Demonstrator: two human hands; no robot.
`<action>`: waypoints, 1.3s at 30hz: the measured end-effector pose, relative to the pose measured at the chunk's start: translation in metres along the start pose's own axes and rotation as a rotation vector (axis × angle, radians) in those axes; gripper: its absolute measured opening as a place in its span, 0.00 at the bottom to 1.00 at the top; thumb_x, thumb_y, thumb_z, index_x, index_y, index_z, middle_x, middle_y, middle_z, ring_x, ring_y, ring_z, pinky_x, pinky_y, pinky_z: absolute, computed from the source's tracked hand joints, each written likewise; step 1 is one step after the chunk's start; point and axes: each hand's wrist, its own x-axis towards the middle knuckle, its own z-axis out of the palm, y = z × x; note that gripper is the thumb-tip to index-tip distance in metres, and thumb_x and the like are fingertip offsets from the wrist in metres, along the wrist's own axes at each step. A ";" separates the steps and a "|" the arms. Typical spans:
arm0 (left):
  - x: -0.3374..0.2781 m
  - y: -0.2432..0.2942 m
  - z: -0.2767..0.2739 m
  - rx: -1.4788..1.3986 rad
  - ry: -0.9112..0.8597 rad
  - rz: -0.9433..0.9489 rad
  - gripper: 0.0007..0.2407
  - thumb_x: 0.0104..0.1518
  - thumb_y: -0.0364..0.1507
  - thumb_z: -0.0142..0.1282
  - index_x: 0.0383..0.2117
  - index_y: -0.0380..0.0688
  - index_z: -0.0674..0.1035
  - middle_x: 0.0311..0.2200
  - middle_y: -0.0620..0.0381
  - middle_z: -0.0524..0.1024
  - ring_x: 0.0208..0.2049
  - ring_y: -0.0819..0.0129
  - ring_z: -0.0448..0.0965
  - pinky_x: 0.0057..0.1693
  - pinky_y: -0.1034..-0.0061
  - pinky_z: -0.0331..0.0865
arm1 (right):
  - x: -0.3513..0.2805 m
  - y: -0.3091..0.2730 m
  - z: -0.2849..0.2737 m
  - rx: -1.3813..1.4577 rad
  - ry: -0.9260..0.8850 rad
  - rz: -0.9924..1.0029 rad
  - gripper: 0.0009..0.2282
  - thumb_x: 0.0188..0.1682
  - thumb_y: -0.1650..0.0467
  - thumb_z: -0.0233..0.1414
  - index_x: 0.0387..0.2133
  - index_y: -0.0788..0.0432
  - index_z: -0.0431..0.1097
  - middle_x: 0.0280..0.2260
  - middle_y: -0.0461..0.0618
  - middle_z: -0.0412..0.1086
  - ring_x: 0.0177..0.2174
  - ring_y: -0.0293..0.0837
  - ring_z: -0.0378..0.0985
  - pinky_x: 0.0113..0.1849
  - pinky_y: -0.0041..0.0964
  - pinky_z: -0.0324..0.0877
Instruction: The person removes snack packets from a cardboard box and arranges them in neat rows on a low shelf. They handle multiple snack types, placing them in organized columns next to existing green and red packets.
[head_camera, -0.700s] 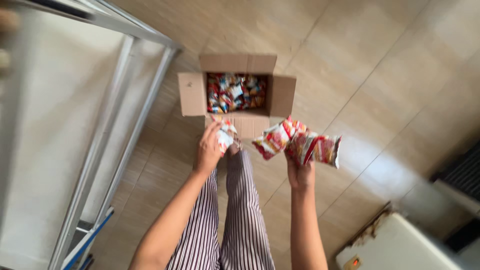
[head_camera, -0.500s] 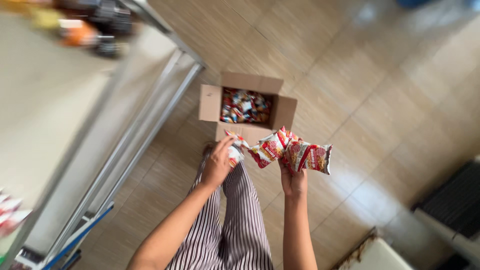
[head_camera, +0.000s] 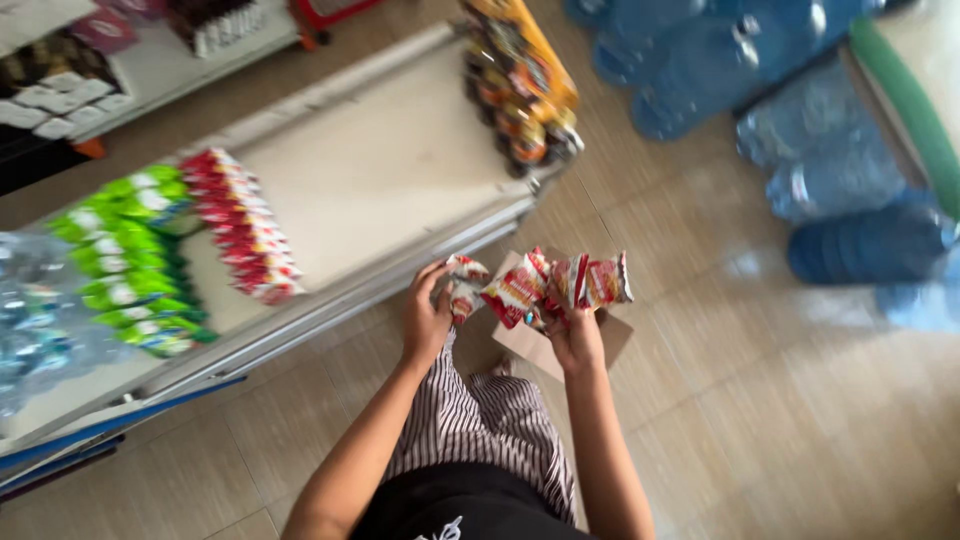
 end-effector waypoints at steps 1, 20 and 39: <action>0.016 -0.003 -0.012 0.002 0.031 0.019 0.14 0.58 0.16 0.53 0.51 0.39 0.78 0.55 0.47 0.76 0.59 0.51 0.75 0.63 0.66 0.68 | 0.014 0.001 0.018 -0.032 -0.032 -0.016 0.17 0.52 0.78 0.56 0.55 0.57 0.67 0.51 0.49 0.70 0.49 0.46 0.74 0.47 0.49 0.72; 0.186 -0.140 -0.034 0.006 0.054 -0.058 0.22 0.53 0.15 0.58 0.57 0.38 0.72 0.57 0.42 0.70 0.59 0.46 0.71 0.63 0.63 0.66 | 0.254 0.100 0.169 -0.902 0.330 -0.232 0.25 0.35 0.79 0.66 0.48 0.65 0.68 0.53 0.61 0.61 0.45 0.50 0.75 0.43 0.40 0.80; 0.176 -0.170 -0.023 0.273 0.060 -0.194 0.27 0.56 0.27 0.61 0.64 0.40 0.66 0.67 0.38 0.56 0.69 0.39 0.51 0.68 0.54 0.56 | 0.189 0.063 0.227 -1.592 0.055 -0.463 0.42 0.38 0.52 0.67 0.67 0.49 0.58 0.65 0.73 0.42 0.63 0.68 0.55 0.59 0.52 0.62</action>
